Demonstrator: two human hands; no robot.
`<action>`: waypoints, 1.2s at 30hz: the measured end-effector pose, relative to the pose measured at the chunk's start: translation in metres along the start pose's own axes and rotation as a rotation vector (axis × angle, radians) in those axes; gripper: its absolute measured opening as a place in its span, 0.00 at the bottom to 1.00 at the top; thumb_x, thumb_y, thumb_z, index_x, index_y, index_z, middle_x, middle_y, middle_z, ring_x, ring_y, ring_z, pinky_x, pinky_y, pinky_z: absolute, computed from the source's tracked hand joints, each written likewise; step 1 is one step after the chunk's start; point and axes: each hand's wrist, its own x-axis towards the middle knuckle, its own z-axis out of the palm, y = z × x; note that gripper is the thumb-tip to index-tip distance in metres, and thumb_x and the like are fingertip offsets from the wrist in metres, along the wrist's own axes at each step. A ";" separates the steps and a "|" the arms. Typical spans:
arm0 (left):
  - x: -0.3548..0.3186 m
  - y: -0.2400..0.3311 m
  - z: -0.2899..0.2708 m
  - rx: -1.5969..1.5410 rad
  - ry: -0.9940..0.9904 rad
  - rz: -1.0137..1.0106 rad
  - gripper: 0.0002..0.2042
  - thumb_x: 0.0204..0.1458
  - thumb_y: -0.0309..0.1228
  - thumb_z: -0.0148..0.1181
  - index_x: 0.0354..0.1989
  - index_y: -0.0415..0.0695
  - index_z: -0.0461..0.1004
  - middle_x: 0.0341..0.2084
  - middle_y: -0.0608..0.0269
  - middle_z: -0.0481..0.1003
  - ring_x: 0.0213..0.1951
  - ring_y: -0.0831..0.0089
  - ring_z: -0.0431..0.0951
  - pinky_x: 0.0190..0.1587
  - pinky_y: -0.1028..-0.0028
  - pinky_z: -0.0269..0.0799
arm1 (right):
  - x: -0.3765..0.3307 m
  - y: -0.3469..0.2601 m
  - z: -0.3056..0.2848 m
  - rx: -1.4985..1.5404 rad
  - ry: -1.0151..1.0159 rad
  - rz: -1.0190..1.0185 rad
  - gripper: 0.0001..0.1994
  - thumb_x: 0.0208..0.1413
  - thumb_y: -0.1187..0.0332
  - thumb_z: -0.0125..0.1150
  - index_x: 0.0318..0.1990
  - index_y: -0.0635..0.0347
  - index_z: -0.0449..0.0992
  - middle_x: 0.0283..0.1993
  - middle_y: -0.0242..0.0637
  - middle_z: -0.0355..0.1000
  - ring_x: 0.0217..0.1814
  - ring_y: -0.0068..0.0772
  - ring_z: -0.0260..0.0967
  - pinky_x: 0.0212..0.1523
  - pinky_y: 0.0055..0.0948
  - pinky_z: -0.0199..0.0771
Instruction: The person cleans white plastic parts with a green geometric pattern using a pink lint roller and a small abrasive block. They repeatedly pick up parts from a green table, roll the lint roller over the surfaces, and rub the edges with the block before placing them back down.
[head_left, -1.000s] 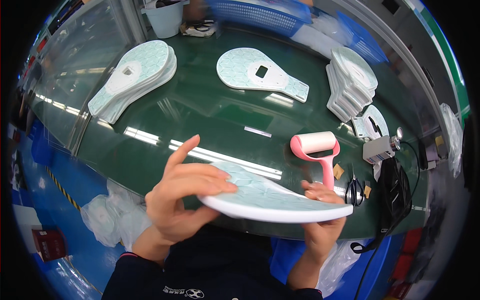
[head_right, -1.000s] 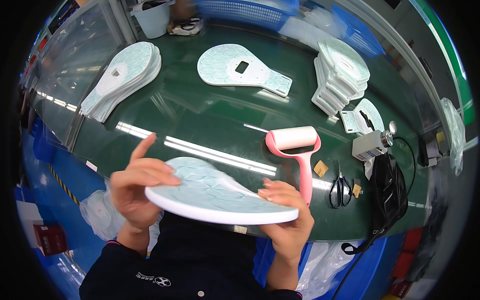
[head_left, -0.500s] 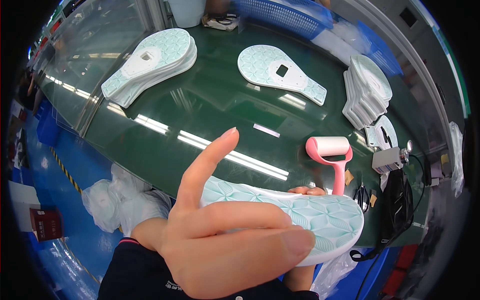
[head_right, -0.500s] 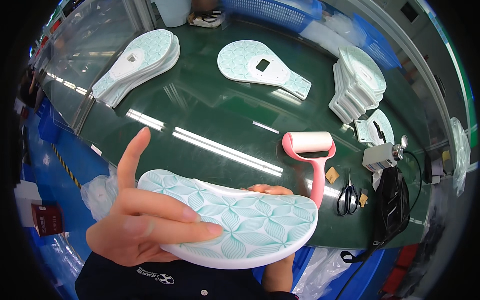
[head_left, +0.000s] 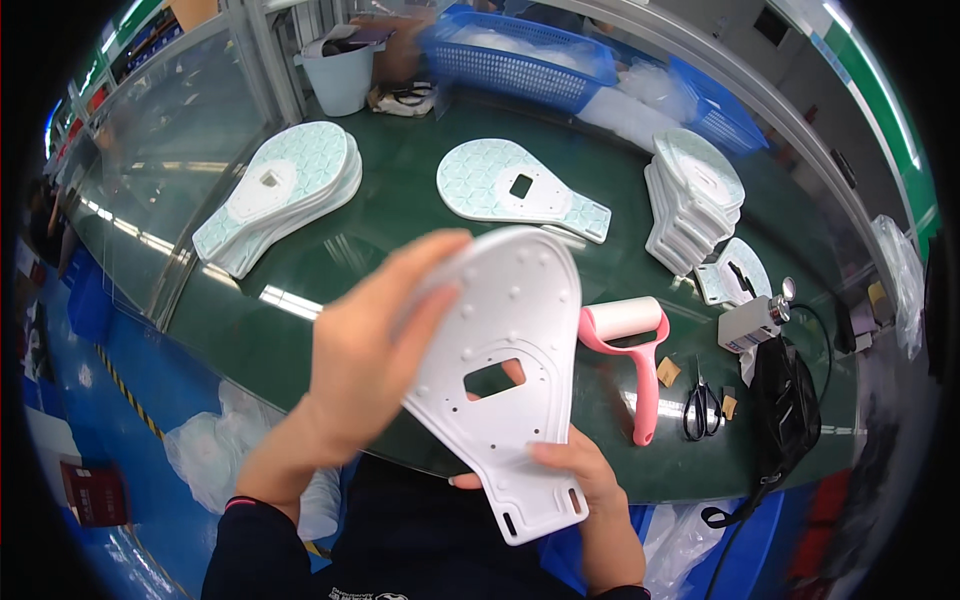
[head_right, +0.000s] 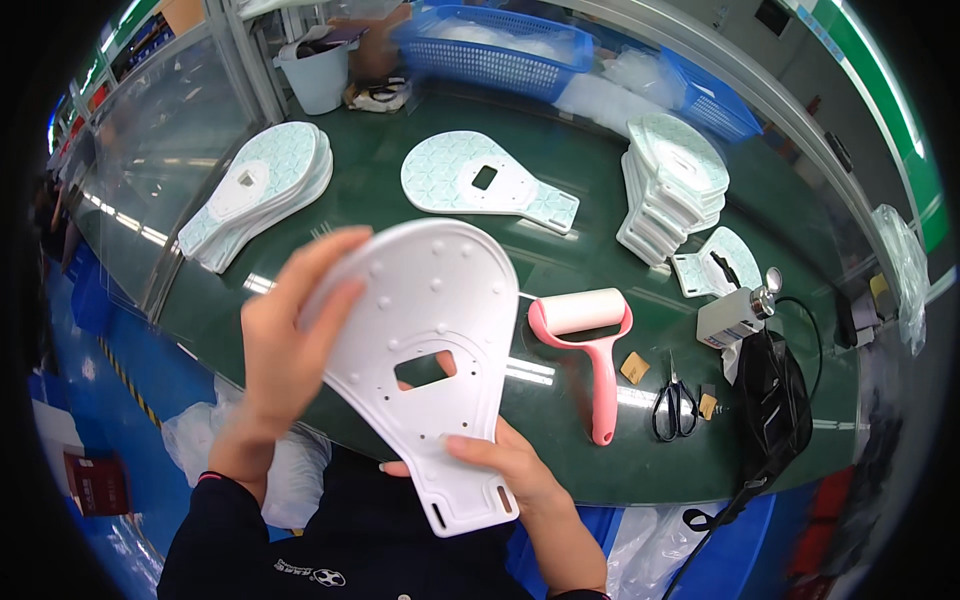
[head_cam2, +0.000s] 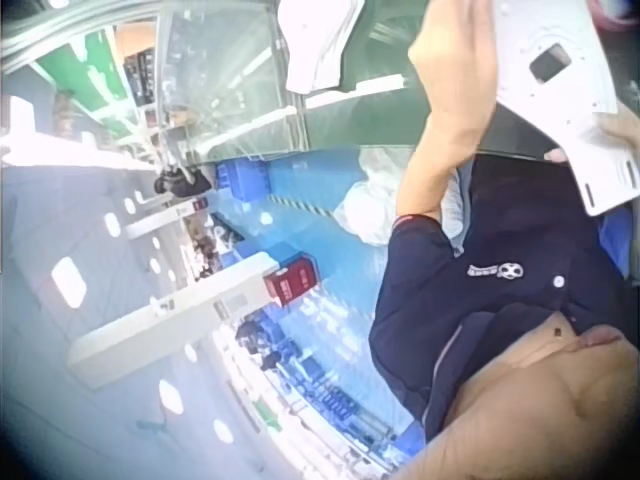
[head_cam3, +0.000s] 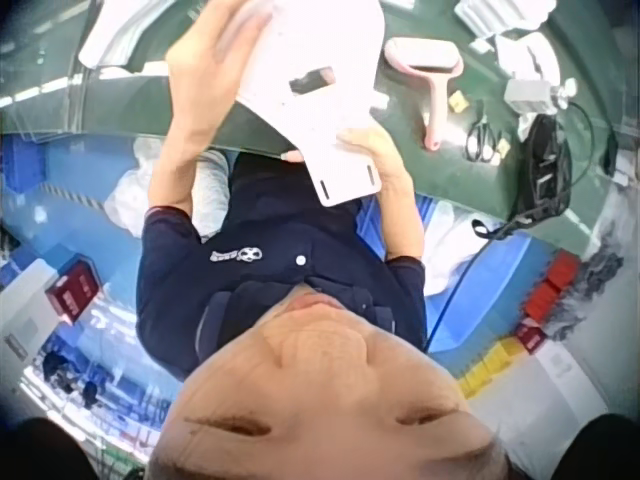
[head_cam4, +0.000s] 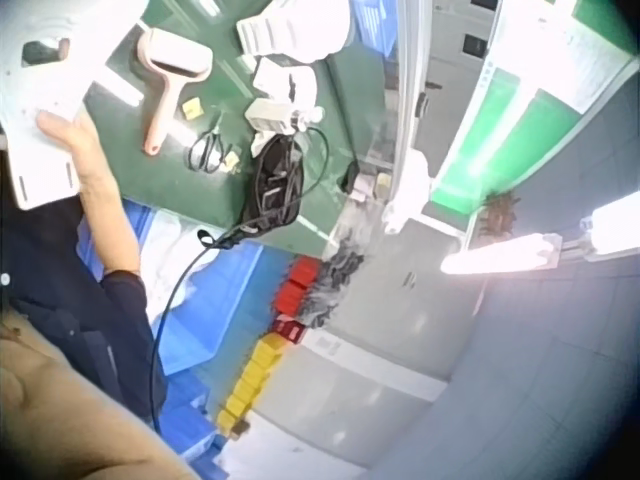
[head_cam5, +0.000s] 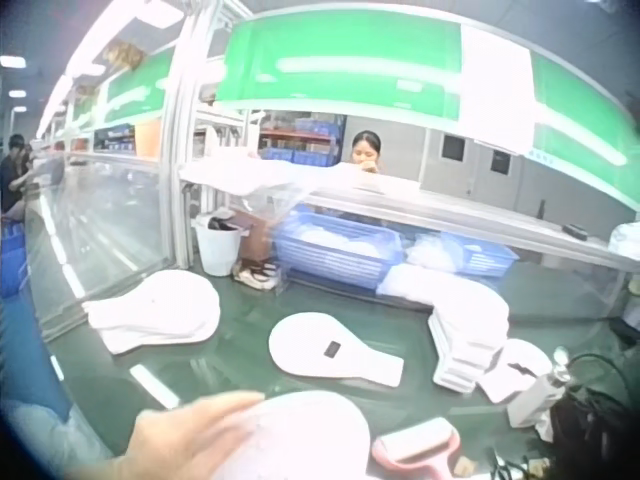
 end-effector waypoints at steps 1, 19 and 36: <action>0.011 -0.010 -0.003 -0.151 -0.022 -0.164 0.16 0.44 0.22 0.53 0.44 0.38 0.65 0.31 0.57 0.73 0.31 0.78 0.74 0.32 0.81 0.68 | -0.002 -0.008 -0.004 -0.097 -0.007 0.070 0.39 0.45 0.73 0.53 0.61 0.52 0.33 0.58 0.48 0.50 0.58 0.45 0.52 0.54 0.43 0.55; 0.085 -0.215 0.111 -0.053 -0.031 -0.512 0.25 0.41 0.28 0.56 0.49 0.34 0.59 0.43 0.50 0.68 0.46 0.65 0.68 0.47 0.73 0.62 | 0.124 -0.190 -0.129 -1.244 0.916 -0.501 0.30 0.41 0.69 0.57 0.54 0.70 0.55 0.52 0.52 0.59 0.55 0.40 0.58 0.51 0.28 0.58; 0.077 -0.165 0.034 0.594 0.002 0.003 0.27 0.38 0.31 0.60 0.51 0.44 0.59 0.53 0.49 0.56 0.56 0.53 0.53 0.56 0.63 0.50 | 0.082 -0.136 -0.018 -1.625 0.744 -0.617 0.29 0.46 0.63 0.54 0.57 0.57 0.54 0.60 0.52 0.47 0.62 0.43 0.46 0.56 0.32 0.50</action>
